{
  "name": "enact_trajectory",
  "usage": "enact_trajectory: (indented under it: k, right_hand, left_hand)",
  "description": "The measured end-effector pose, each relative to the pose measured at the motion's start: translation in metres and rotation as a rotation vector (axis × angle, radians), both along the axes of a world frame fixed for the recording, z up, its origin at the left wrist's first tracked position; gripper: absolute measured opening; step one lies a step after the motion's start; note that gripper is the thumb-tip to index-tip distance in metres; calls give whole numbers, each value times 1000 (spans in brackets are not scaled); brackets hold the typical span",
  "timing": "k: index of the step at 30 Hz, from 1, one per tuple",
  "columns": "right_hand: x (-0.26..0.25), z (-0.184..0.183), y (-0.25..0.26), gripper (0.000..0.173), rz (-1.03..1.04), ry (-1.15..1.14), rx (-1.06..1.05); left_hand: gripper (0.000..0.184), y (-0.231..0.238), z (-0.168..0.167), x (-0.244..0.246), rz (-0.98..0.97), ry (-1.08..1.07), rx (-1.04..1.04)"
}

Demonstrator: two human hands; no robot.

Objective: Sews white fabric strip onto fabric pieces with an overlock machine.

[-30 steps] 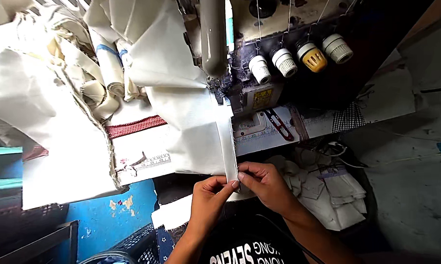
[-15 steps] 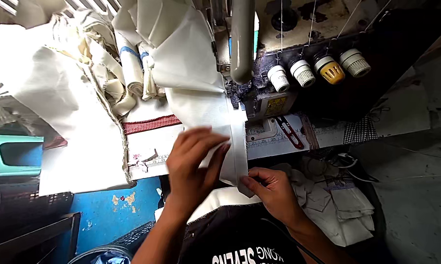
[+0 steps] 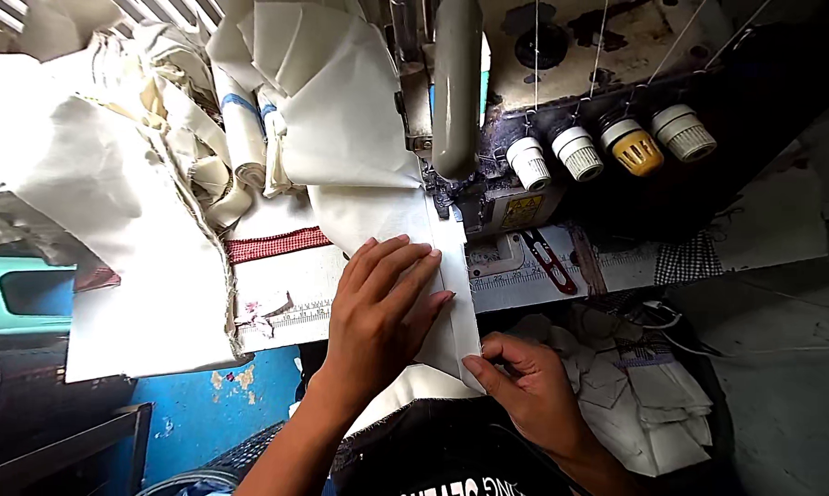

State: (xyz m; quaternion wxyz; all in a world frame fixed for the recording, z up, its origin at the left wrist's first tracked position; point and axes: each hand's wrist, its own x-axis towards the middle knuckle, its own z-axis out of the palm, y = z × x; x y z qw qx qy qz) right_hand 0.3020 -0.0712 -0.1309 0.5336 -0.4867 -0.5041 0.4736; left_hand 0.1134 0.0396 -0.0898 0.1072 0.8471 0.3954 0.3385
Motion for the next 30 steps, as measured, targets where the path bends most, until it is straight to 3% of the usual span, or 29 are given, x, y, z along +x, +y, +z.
enact_trajectory:
  k: [16, 22, 23, 25, 27, 28, 30]
  right_hand:
    - [-11, 19, 74, 9, -144, -140, 22]
    - [-20, 11, 87, 11, -250, -182, 60]
    - [-21, 8, 83, 11, -275, -235, 91]
    - [-16, 4, 65, 29, -285, -378, 158]
    - [-6, -5, 35, 35, -275, -514, 188]
    - [0, -12, 18, 31, -272, -604, 209]
    - [10, -25, -15, 20, -235, -766, 255]
  left_hand:
    - [26, 81, 21, -1, -61, 2, -67]
    - [24, 99, 25, -5, -110, -30, -93]
    - [26, 97, 26, -7, -99, -18, -89]
    - [28, 78, 30, -15, -12, -14, -45]
    - [24, 38, 24, -27, 90, -149, -43]
    - [24, 15, 17, -29, 117, -259, -113]
    - [34, -29, -1, -19, 67, -457, -453]
